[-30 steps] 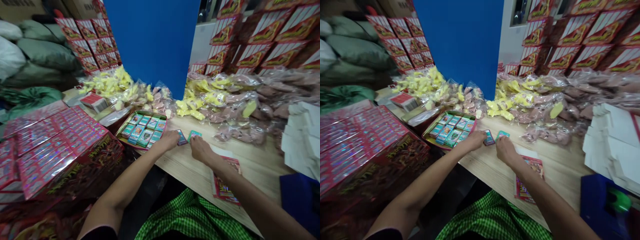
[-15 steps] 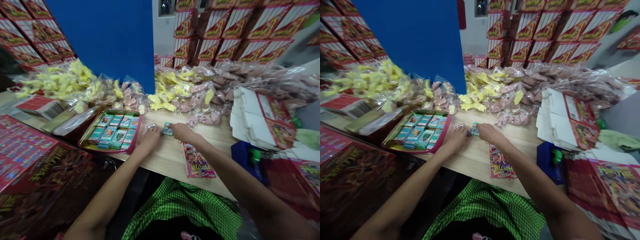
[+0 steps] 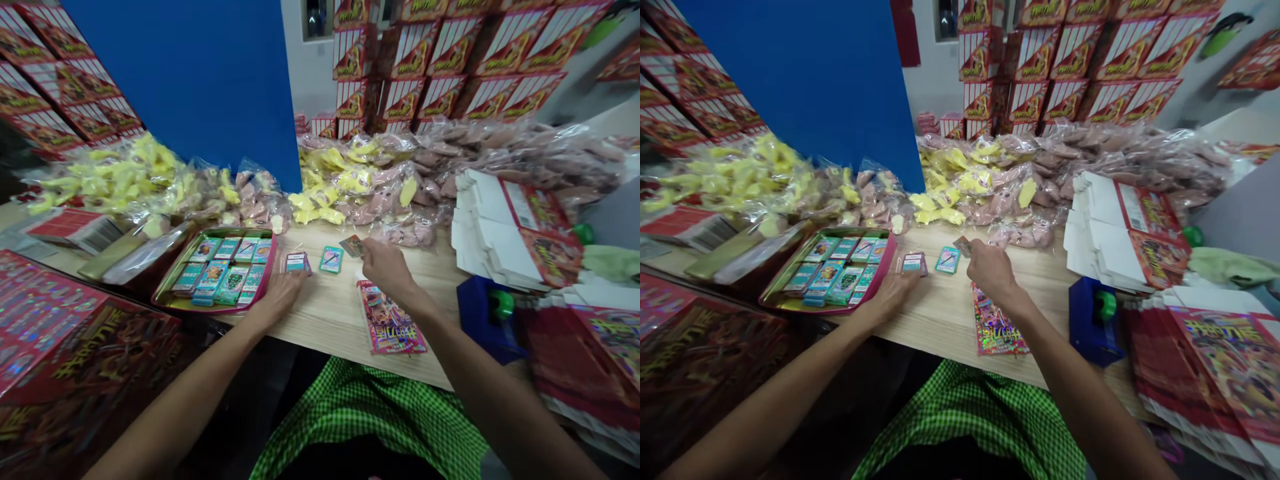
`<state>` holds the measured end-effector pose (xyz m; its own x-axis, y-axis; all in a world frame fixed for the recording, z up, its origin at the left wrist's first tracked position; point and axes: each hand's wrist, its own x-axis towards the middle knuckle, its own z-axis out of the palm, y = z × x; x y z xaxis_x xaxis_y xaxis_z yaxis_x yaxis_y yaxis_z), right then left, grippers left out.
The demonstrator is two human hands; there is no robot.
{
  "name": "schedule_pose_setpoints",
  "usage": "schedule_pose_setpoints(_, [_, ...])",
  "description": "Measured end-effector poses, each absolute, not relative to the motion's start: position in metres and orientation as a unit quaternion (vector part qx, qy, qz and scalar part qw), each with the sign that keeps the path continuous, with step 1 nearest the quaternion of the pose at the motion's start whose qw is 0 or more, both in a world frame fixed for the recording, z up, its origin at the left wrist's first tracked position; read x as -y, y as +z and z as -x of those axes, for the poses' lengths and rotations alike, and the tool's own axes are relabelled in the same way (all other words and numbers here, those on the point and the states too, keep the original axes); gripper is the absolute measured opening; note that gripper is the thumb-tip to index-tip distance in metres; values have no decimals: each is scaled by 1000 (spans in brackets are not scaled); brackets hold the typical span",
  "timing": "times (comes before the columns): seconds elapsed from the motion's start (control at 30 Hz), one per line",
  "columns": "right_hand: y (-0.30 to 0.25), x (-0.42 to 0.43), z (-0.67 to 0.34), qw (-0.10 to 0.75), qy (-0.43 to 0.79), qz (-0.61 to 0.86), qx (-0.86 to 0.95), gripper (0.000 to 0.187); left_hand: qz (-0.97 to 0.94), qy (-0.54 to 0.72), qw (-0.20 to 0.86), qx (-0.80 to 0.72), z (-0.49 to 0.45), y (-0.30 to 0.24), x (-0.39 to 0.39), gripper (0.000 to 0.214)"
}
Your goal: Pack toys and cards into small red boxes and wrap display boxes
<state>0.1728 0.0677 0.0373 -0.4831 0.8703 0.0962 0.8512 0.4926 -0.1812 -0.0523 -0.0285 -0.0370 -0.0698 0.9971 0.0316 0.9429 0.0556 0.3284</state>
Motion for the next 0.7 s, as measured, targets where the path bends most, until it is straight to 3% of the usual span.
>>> schedule_pose_setpoints(0.13, [34, -62, -194, 130, 69, 511, 847, 31, -602, 300, 120, -730, 50, -26, 25, 13])
schedule_pose_setpoints(0.2, [33, -59, -202, 197, 133, 517, 823, 28, -556, 404, 129, -715, 39, -18, 25, 21])
schedule_pose_setpoints(0.3, [31, -49, -204, 277, 400, 449, 750, 26, -495, 527, 170, -670, 7, -11, 26, 39])
schedule_pose_setpoints(0.4, [29, -38, -201, 268, 584, 352, 680, 24, -459, 583, 225, -631, -29, -13, 25, 45])
schedule_pose_setpoints(0.47, [29, -36, -204, 273, 533, 365, 713, 16, -445, 594, 245, -624, -45, -17, 22, 46])
schedule_pose_setpoints(0.53, [34, -42, -217, 284, 399, 408, 771, 15, -444, 582, 252, -633, -54, -20, 16, 45])
schedule_pose_setpoints(0.7, [58, -69, -265, 304, 162, 486, 804, 18, -511, 454, 285, -672, -69, -35, -6, 45])
